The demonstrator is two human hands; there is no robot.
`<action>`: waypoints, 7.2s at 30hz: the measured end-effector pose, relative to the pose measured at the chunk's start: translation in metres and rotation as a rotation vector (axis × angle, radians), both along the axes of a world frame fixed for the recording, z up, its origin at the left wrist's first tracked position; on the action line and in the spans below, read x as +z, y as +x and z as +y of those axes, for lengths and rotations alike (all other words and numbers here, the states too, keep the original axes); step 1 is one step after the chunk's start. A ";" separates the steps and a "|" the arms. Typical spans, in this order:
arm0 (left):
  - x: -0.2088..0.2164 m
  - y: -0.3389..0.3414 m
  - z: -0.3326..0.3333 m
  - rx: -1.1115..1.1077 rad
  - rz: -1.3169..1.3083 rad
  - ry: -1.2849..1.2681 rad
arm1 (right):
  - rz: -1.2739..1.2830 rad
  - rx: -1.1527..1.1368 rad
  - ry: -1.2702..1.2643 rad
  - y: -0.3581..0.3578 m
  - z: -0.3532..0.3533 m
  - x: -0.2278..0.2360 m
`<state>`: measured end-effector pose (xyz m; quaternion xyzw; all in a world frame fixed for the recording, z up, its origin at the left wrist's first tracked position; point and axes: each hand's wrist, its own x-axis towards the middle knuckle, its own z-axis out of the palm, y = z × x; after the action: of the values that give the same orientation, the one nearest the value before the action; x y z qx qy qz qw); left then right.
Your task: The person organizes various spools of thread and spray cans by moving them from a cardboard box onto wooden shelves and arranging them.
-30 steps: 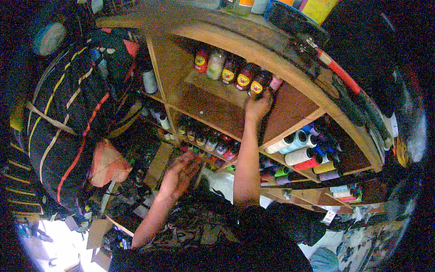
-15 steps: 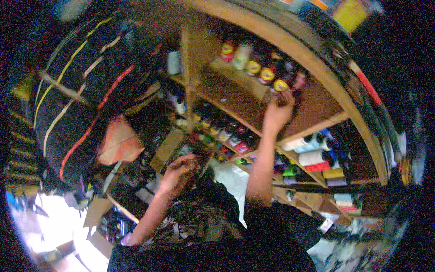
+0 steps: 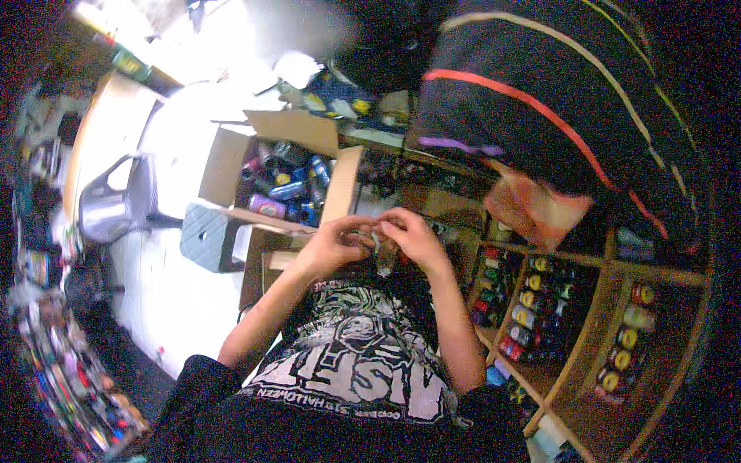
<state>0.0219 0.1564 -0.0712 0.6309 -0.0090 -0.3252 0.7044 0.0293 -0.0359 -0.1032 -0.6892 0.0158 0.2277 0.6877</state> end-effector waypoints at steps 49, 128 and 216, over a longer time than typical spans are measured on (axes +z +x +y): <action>-0.177 0.171 0.171 0.183 -0.263 1.744 | 0.013 -0.053 -0.220 0.098 0.086 -0.001; -0.011 -0.033 -0.183 -0.734 0.470 -0.312 | 0.495 -0.557 -1.575 -0.153 -0.358 0.193; -0.059 0.016 -0.159 -0.588 0.266 -0.400 | 0.398 -1.112 -1.665 -0.198 -0.342 0.150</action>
<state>0.0380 -0.0023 -0.1304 0.4037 -0.1613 -0.5846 0.6850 -0.1685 -0.3776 0.0464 -0.7932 0.6010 -0.0967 -0.0165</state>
